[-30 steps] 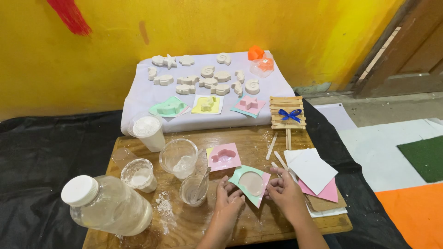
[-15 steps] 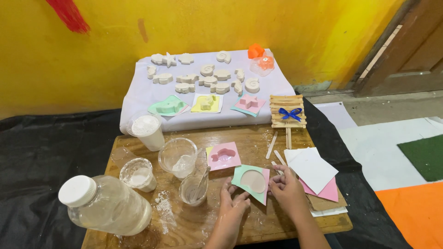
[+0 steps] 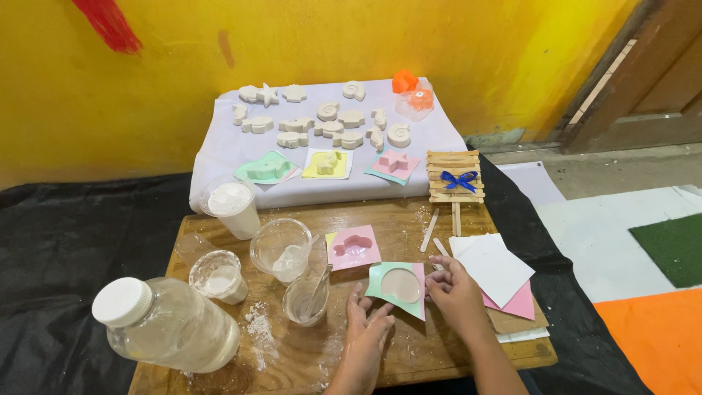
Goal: Mixing a casting substance in a cup and filling various silicone molds to create small craft objects.
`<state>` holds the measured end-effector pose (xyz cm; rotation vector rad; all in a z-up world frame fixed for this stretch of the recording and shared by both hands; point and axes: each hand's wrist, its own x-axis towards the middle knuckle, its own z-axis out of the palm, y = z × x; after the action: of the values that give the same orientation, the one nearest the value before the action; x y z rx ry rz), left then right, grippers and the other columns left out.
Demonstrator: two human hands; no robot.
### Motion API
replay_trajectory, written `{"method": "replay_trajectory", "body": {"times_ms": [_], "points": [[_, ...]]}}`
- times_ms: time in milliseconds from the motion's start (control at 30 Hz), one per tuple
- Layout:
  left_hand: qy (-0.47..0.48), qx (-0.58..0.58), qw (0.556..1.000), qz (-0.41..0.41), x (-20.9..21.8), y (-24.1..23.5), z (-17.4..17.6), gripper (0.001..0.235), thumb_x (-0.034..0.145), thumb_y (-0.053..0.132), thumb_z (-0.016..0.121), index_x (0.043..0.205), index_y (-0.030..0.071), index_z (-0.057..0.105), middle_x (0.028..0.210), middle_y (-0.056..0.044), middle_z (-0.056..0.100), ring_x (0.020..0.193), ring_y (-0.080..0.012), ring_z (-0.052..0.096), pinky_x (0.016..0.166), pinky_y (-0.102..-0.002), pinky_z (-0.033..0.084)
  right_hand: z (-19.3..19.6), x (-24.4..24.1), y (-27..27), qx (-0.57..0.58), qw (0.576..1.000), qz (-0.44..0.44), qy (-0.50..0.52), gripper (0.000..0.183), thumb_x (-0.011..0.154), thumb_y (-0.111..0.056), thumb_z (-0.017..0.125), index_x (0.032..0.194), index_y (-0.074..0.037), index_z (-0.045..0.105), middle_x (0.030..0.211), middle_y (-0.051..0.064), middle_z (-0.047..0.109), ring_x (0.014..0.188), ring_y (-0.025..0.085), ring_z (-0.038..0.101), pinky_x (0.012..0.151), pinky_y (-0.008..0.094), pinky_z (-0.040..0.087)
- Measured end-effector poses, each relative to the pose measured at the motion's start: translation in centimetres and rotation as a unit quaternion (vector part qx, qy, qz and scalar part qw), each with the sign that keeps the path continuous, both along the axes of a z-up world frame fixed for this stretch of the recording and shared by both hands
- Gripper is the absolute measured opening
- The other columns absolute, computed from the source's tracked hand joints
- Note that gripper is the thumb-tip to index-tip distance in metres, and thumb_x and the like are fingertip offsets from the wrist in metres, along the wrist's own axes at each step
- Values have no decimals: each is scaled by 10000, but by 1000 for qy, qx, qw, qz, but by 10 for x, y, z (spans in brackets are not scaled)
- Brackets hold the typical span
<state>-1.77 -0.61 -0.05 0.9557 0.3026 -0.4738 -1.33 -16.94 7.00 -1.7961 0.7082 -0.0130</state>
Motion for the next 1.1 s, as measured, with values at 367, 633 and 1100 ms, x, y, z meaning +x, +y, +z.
{"method": "replay_trajectory", "body": {"times_ms": [367,633,1100], "points": [[81,-114,986,93,14,-6,17,800,819,-90,504,1527,219,295,1433,-176,485,1087,-290,576,1010,-430,478,0,30,-15,-98,992,79,29,391,922,-100,656,1307,-166,649,880,32,734,816,167,659,764,313,491],[84,-146,983,74,20,-23,30,819,805,-80,437,1538,266,318,1217,-158,470,1049,-289,526,1049,-433,437,0,50,-32,-120,991,62,19,413,885,-60,623,1285,-159,663,809,41,698,661,184,604,649,334,464],[83,-195,967,144,62,-46,16,545,823,-85,421,1310,139,323,1441,-250,386,1471,-491,375,1250,-557,276,-10,99,-43,-230,970,74,2,403,856,-109,631,1248,-199,666,831,-12,715,789,179,672,758,346,502]]}}
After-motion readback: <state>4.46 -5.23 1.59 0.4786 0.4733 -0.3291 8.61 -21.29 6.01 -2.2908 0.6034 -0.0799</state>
